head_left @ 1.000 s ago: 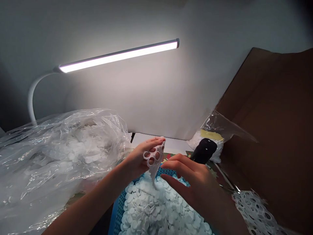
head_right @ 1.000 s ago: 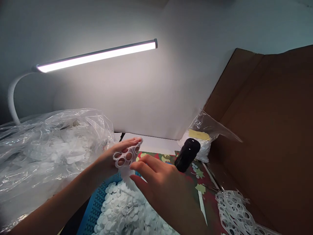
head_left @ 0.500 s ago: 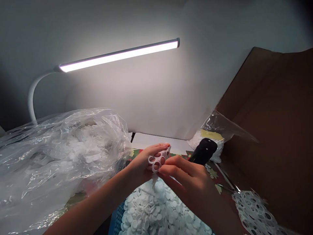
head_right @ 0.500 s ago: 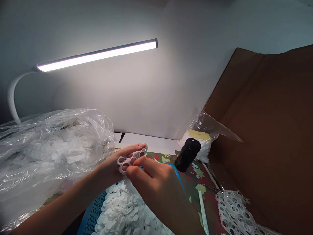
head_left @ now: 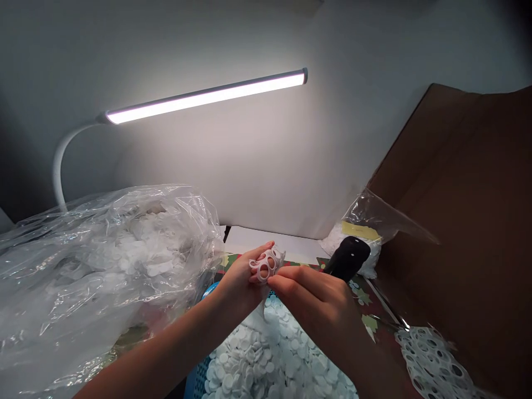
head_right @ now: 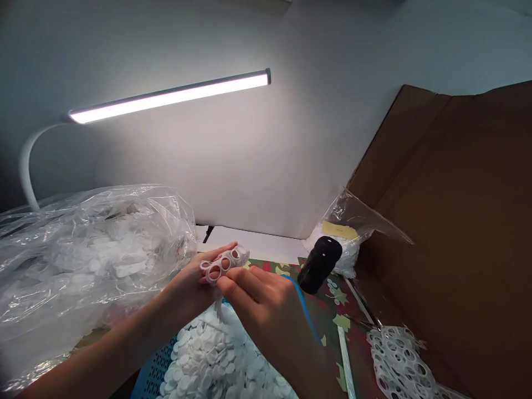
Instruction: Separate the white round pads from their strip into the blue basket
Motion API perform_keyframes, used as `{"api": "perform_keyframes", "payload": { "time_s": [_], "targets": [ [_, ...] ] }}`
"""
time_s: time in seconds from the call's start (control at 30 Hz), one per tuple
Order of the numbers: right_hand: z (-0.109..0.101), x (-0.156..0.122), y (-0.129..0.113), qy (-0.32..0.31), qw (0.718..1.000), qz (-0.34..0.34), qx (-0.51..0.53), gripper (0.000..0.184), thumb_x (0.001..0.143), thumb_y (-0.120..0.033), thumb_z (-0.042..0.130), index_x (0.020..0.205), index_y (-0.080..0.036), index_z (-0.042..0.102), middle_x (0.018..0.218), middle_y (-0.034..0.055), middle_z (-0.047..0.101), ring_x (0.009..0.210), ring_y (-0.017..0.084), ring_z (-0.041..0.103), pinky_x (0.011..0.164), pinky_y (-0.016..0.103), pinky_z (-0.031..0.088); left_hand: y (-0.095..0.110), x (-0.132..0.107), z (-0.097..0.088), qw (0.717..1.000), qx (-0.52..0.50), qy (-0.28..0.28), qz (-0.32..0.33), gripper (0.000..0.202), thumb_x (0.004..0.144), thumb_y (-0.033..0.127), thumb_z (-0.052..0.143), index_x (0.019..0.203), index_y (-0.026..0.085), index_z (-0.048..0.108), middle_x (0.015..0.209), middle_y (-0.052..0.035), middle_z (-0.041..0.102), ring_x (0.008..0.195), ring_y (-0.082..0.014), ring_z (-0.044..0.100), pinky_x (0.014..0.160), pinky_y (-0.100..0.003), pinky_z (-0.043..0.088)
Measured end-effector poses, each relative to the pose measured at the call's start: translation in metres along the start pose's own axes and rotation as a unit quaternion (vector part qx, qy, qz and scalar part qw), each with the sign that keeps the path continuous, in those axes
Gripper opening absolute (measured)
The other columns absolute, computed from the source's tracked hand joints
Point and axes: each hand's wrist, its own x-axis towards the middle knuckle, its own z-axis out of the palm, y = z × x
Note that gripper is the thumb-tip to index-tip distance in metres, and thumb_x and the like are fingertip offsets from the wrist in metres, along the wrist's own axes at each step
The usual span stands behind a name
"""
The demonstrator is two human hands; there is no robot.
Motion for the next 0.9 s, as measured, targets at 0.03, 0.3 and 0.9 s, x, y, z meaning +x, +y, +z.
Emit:
{"api": "perform_keyframes", "payload": {
  "time_s": [0.03,0.3,0.9],
  "targets": [
    [-0.001,0.001,-0.001,-0.008,1.000,-0.003,0.000,0.017,0.092,-0.011,0.049,0.100,-0.020,0.061,0.092,0.0001,0.066,0.073,0.011,0.057,0.065,0.023,0.044,0.001,0.000,0.000,1.000,-0.008,0.004,-0.009,0.046,0.090,0.020,0.050,0.046,0.015,0.038,0.038,0.0064,0.030,0.033,-0.0017,0.027,0.036,-0.014,0.030],
    [-0.013,0.005,-0.008,-0.080,0.996,-0.041,-0.027,0.024,0.090,-0.005,0.040,0.078,-0.016,0.057,0.074,0.0004,0.060,0.059,0.009,0.049,0.053,0.021,0.037,0.028,0.012,-0.006,0.997,-0.080,-0.012,0.014,0.046,0.100,0.017,0.025,0.055,0.016,0.035,0.040,0.0087,0.028,0.026,0.0002,0.027,0.027,-0.008,0.024],
    [-0.023,0.000,-0.002,-0.139,0.980,0.118,0.083,0.026,0.091,-0.021,0.054,0.115,-0.030,0.052,0.099,-0.0016,0.061,0.074,0.011,0.057,0.063,0.022,0.044,0.041,0.000,-0.003,0.990,0.075,-0.110,-0.041,0.026,0.082,0.022,0.062,0.059,0.013,0.055,0.036,0.0079,0.034,0.028,-0.0025,0.030,0.030,-0.015,0.024]
  ]
}}
